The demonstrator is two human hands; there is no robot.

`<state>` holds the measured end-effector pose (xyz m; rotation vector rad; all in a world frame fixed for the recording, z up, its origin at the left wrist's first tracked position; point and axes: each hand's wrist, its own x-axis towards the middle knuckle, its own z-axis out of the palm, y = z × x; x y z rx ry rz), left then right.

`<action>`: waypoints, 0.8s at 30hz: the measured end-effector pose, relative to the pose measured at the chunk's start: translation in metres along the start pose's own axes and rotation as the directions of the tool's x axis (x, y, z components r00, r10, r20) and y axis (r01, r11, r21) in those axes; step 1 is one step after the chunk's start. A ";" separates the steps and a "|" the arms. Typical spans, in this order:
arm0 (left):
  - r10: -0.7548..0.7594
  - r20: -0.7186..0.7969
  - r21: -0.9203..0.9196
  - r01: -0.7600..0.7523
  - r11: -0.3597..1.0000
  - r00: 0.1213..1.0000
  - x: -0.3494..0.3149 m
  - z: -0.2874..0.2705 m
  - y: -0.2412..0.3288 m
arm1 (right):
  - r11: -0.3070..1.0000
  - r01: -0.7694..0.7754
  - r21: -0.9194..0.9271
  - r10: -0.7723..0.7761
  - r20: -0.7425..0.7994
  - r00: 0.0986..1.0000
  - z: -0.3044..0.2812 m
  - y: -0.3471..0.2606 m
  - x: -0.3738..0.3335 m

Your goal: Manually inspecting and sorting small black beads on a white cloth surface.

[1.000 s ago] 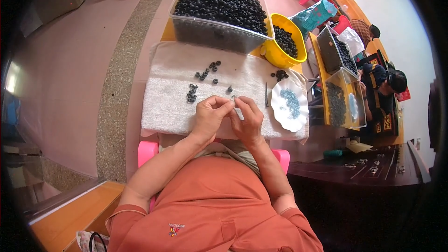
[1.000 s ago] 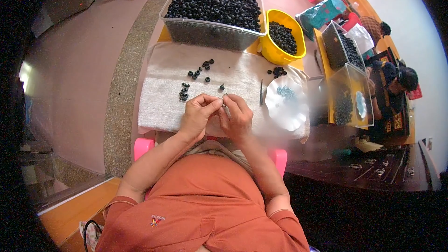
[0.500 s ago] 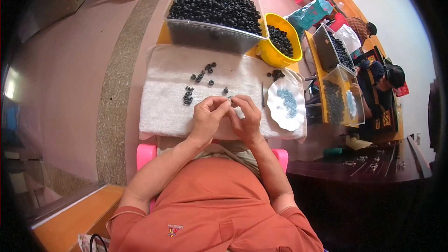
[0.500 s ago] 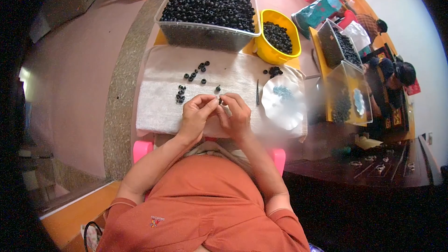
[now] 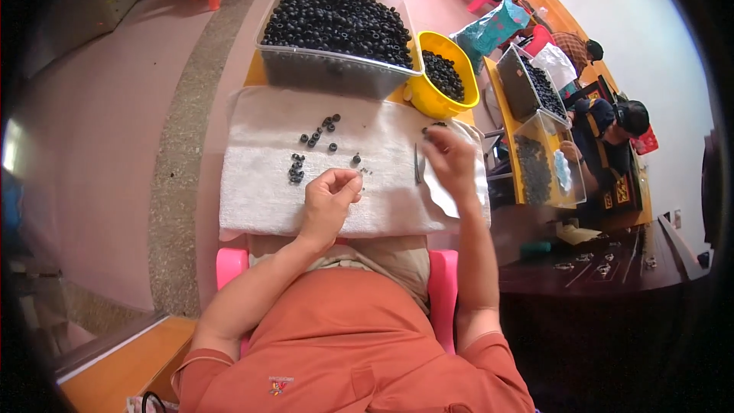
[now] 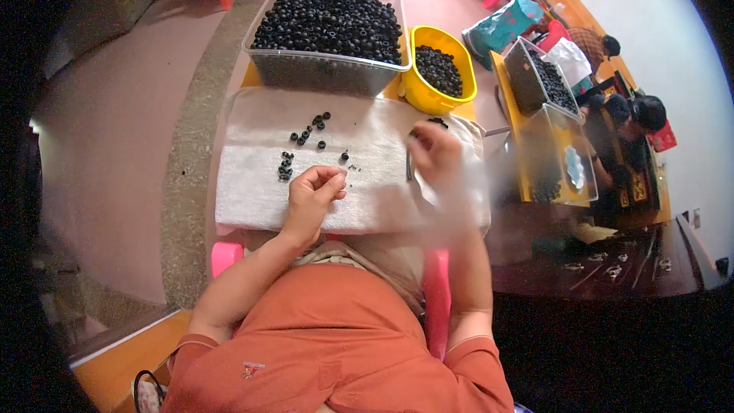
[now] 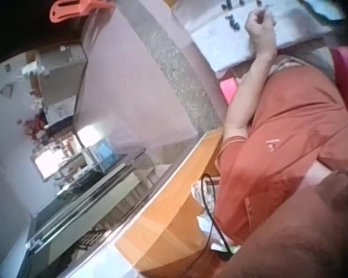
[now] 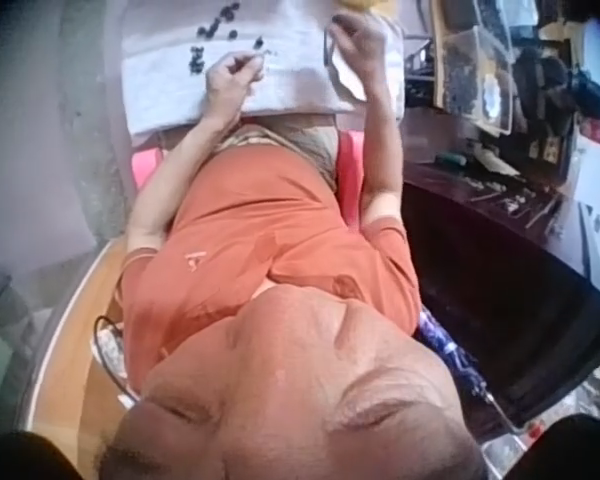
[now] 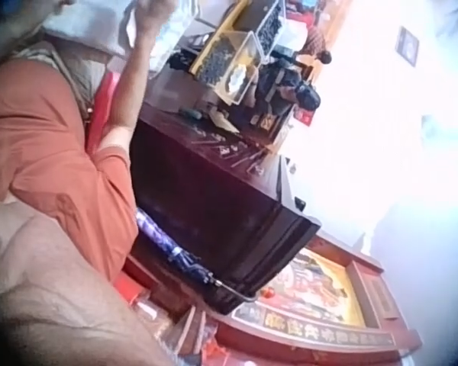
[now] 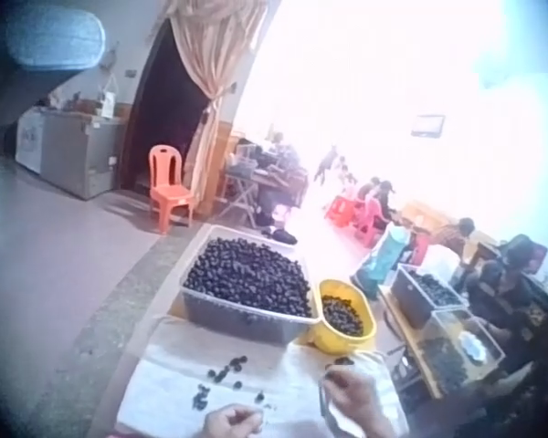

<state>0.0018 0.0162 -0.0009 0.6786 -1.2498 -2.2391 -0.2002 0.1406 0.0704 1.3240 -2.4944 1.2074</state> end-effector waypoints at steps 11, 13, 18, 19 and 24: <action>0.204 0.002 0.224 -0.199 0.954 0.979 -0.009 0.009 0.005 | 0.928 0.354 0.116 -0.352 -0.036 0.935 0.053 -0.025 0.038; 0.249 0.021 0.236 -0.247 0.940 0.968 -0.014 0.009 0.006 | 0.952 0.288 0.102 -0.303 0.203 0.931 0.077 -0.044 0.022; 0.508 0.093 0.316 -0.510 0.800 0.856 -0.020 0.015 0.011 | 0.872 0.475 -0.118 -0.398 0.393 0.829 0.113 -0.051 0.017; 0.551 0.116 0.324 -0.556 0.766 0.826 -0.021 0.014 0.012 | 0.871 0.478 -0.114 -0.402 0.394 0.826 0.116 -0.056 0.018; 0.629 0.136 0.360 -0.630 0.688 0.765 -0.022 0.014 0.014 | 0.807 0.559 -0.191 -0.453 0.405 0.794 0.128 -0.073 0.026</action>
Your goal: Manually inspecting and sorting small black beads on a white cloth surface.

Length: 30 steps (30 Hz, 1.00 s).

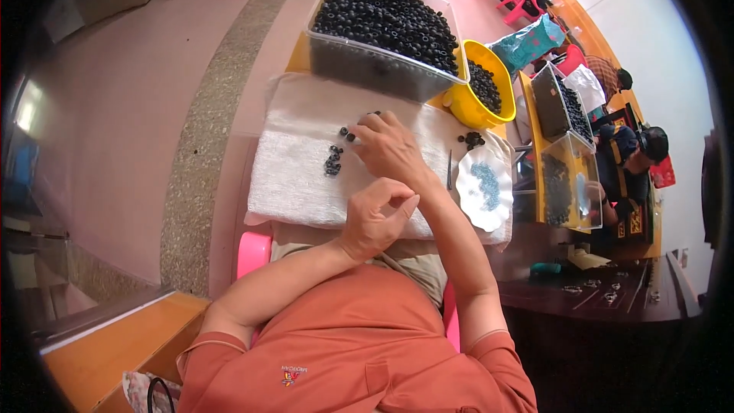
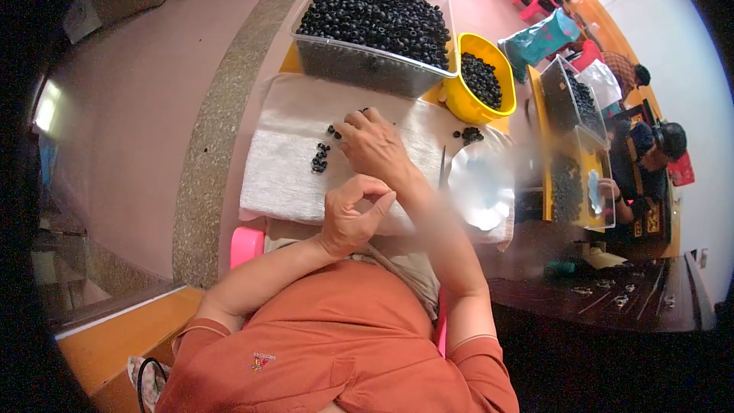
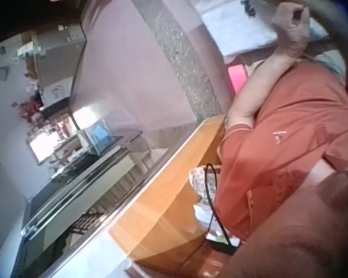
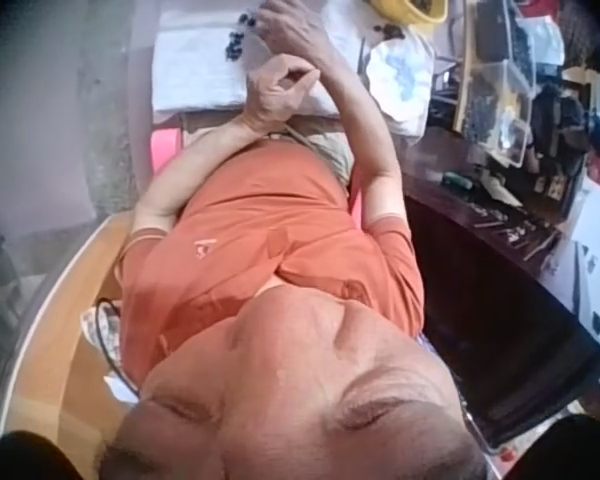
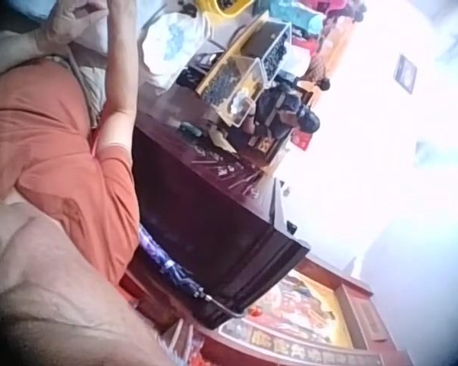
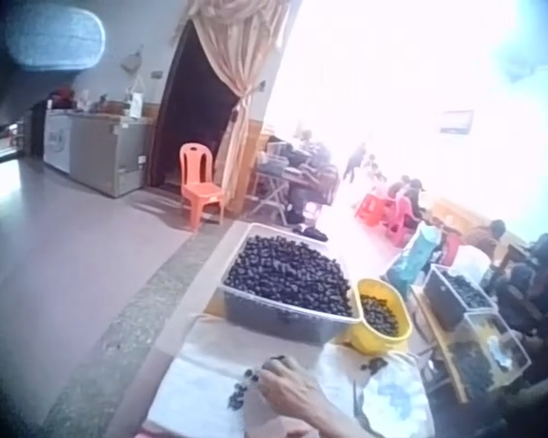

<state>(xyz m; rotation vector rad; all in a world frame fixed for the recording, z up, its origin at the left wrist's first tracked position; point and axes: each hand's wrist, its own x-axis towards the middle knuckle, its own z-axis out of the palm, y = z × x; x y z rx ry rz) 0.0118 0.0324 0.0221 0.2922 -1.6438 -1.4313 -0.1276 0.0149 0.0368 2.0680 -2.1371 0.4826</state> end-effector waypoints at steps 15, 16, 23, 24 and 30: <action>-0.035 -0.024 -0.016 0.035 0.999 0.999 0.003 -0.002 0.000 | 0.999 0.026 -0.019 -0.025 0.075 0.997 0.007 0.010 -0.008; -0.084 -0.029 -0.047 0.082 0.996 0.996 0.003 -0.002 -0.001 | 0.999 0.027 -0.018 -0.026 0.075 0.997 0.005 0.009 -0.009; -0.335 -0.087 -0.246 0.305 0.920 0.938 0.008 -0.004 -0.009 | 0.993 0.015 0.116 -0.021 0.051 0.999 -0.011 0.013 -0.023; -0.361 -0.086 -0.207 0.337 0.918 0.929 0.009 -0.008 -0.011 | 0.982 0.018 0.186 -0.020 0.008 1.000 -0.015 0.012 -0.026; -0.387 -0.147 -0.210 0.354 0.912 0.910 0.019 -0.014 -0.021 | 0.907 0.006 0.420 0.086 -0.198 0.976 -0.034 0.010 -0.047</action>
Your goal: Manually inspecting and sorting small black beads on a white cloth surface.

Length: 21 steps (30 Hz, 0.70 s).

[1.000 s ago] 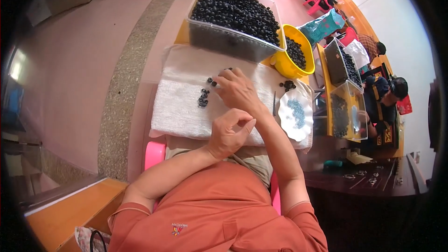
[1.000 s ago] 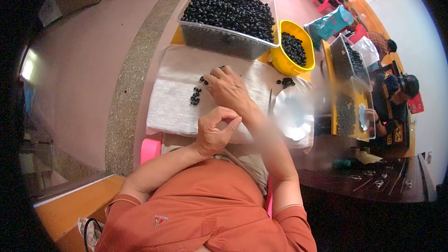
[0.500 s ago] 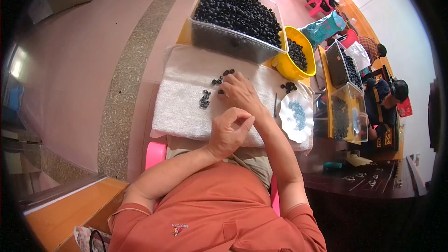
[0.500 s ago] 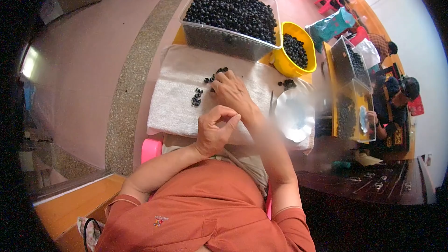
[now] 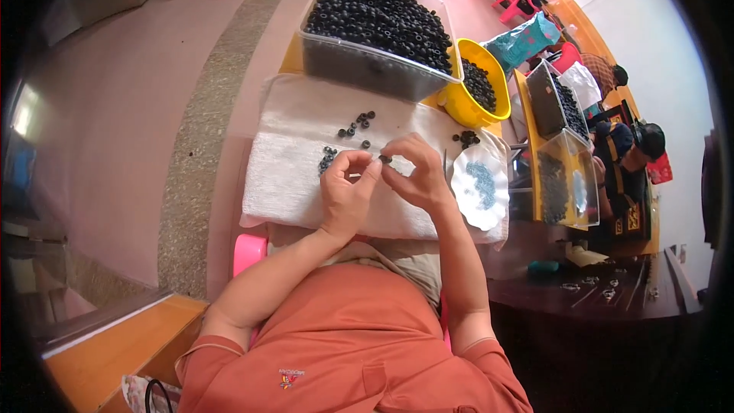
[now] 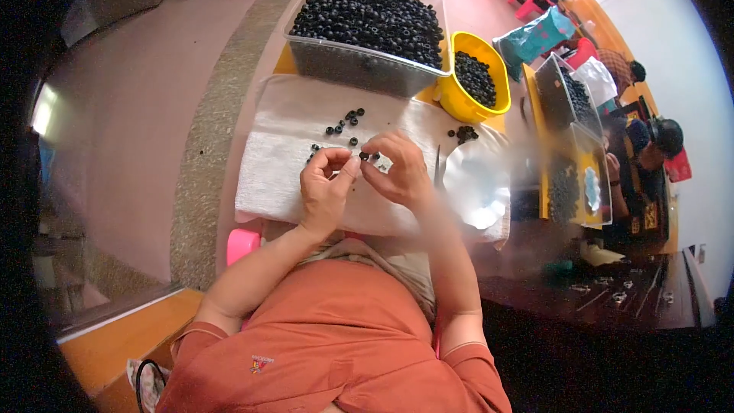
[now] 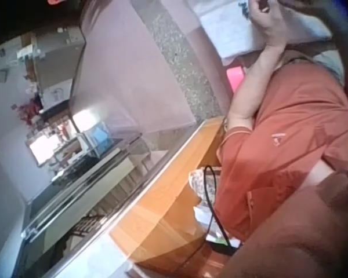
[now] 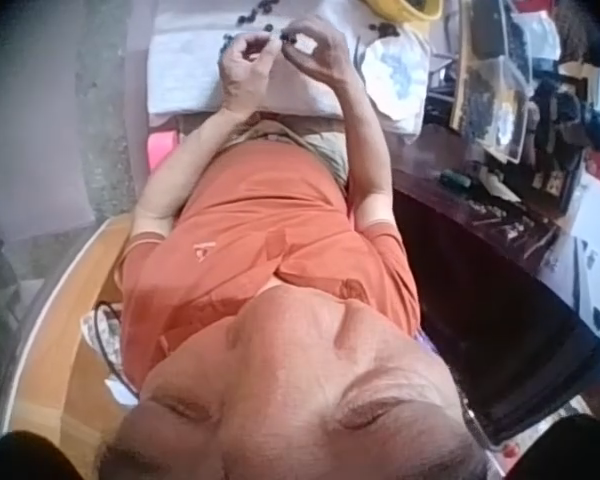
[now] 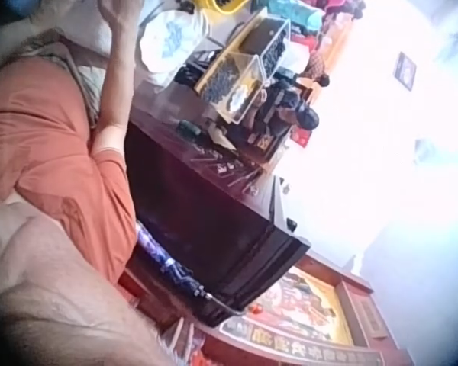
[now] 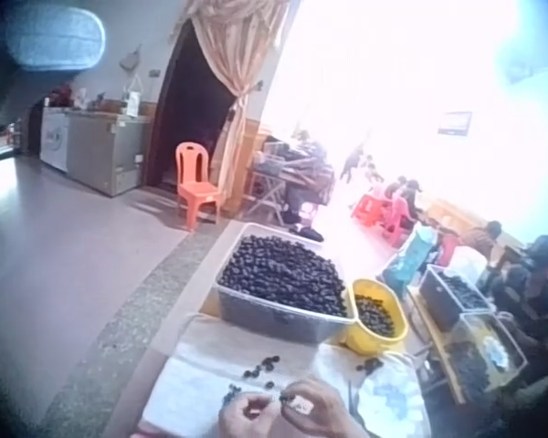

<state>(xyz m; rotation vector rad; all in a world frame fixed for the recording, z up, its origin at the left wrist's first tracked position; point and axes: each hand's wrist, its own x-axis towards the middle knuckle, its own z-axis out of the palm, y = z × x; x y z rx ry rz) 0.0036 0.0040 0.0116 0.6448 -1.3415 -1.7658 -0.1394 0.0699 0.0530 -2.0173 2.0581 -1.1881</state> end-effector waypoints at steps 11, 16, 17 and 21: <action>-0.298 0.267 -0.215 0.358 0.909 0.916 -0.001 0.000 -0.006 | 0.947 -0.134 0.291 0.131 0.031 0.991 -0.008 -0.007 -0.031; -0.340 0.286 -0.231 0.409 0.883 0.896 0.000 -0.002 -0.003 | 0.928 -0.173 0.329 0.172 0.032 0.985 -0.005 -0.005 -0.036; -0.350 0.285 -0.227 0.418 0.880 0.892 0.000 -0.003 -0.003 | 0.927 -0.156 0.340 0.160 0.019 0.987 -0.004 -0.004 -0.036; -0.371 0.284 -0.312 0.451 0.836 0.884 0.001 -0.003 -0.006 | 0.909 -0.123 0.398 0.131 0.007 0.991 0.000 0.000 -0.040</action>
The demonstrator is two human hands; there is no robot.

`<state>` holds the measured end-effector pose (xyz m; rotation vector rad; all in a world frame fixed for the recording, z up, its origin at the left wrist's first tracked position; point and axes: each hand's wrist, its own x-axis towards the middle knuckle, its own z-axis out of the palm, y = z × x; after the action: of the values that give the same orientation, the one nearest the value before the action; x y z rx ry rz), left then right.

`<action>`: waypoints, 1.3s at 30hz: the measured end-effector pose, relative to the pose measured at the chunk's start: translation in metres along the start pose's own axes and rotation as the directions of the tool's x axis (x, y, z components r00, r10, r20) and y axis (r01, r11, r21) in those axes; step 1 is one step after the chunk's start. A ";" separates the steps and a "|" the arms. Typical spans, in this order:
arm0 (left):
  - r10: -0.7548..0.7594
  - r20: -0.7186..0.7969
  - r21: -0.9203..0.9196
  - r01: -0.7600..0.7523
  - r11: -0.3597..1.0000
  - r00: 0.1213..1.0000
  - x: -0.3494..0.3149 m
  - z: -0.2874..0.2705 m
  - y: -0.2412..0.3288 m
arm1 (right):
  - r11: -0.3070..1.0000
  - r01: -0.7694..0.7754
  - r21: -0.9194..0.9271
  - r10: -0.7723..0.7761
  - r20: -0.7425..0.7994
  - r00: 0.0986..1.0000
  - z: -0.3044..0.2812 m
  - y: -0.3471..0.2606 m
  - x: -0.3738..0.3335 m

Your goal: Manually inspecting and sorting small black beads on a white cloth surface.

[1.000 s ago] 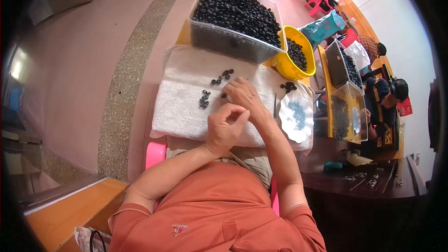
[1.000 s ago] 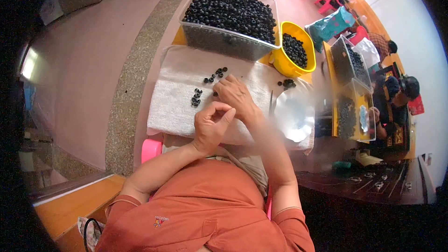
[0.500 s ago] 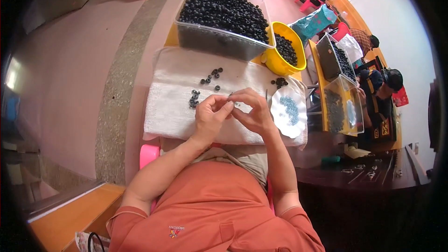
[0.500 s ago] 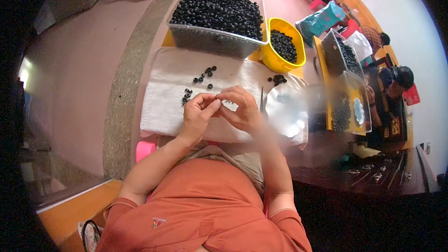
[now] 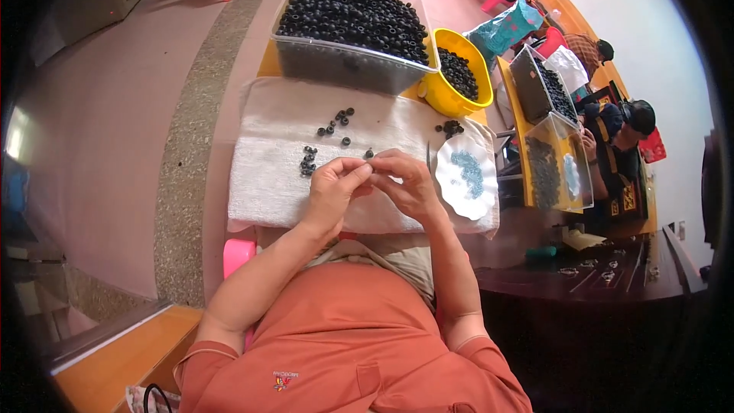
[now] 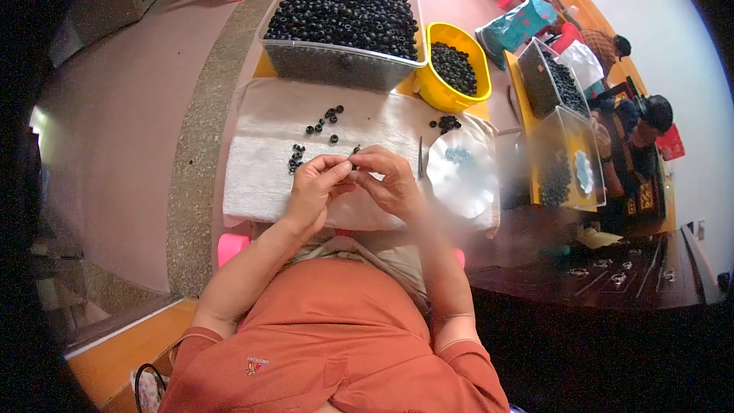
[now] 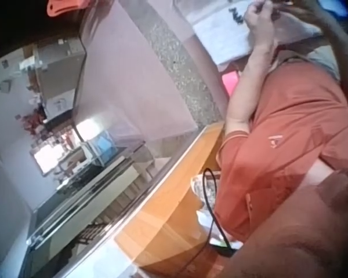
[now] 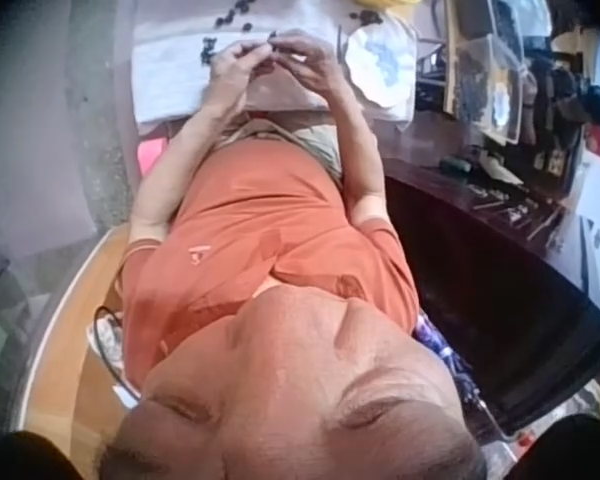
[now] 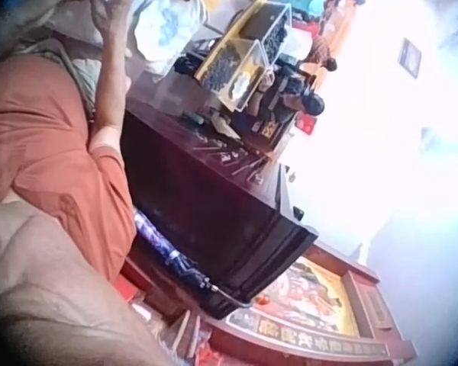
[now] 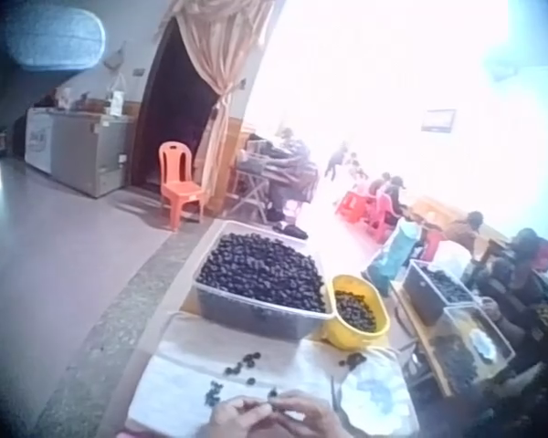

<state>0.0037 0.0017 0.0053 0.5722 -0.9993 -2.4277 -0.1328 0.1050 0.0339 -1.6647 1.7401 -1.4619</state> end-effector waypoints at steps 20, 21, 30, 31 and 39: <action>-0.202 0.103 -0.224 0.221 0.949 0.974 -0.002 -0.001 0.004 | 1.000 -0.014 0.018 0.017 -0.188 0.982 0.013 -0.006 -0.017; -0.201 0.107 -0.219 0.220 0.951 0.974 -0.001 -0.002 0.005 | 0.999 0.020 -0.042 -0.028 -0.196 0.980 0.014 -0.009 -0.017; -0.253 0.139 -0.119 0.270 0.955 0.957 -0.003 0.006 0.006 | 0.987 0.067 -0.146 -0.088 -0.143 0.986 0.002 -0.004 -0.025; -0.254 0.137 -0.118 0.270 0.955 0.957 -0.003 0.006 0.005 | 0.982 0.063 -0.176 -0.088 -0.139 0.986 0.002 -0.004 -0.027; -0.231 0.040 -0.108 0.234 0.966 0.972 -0.005 0.004 -0.007 | 0.942 -0.044 -0.333 -0.017 -0.175 0.984 -0.011 -0.019 -0.047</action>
<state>0.0041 0.0109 0.0039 0.6518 -0.8403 -2.6843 -0.1189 0.1553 0.0349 -1.7195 2.1982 -1.4030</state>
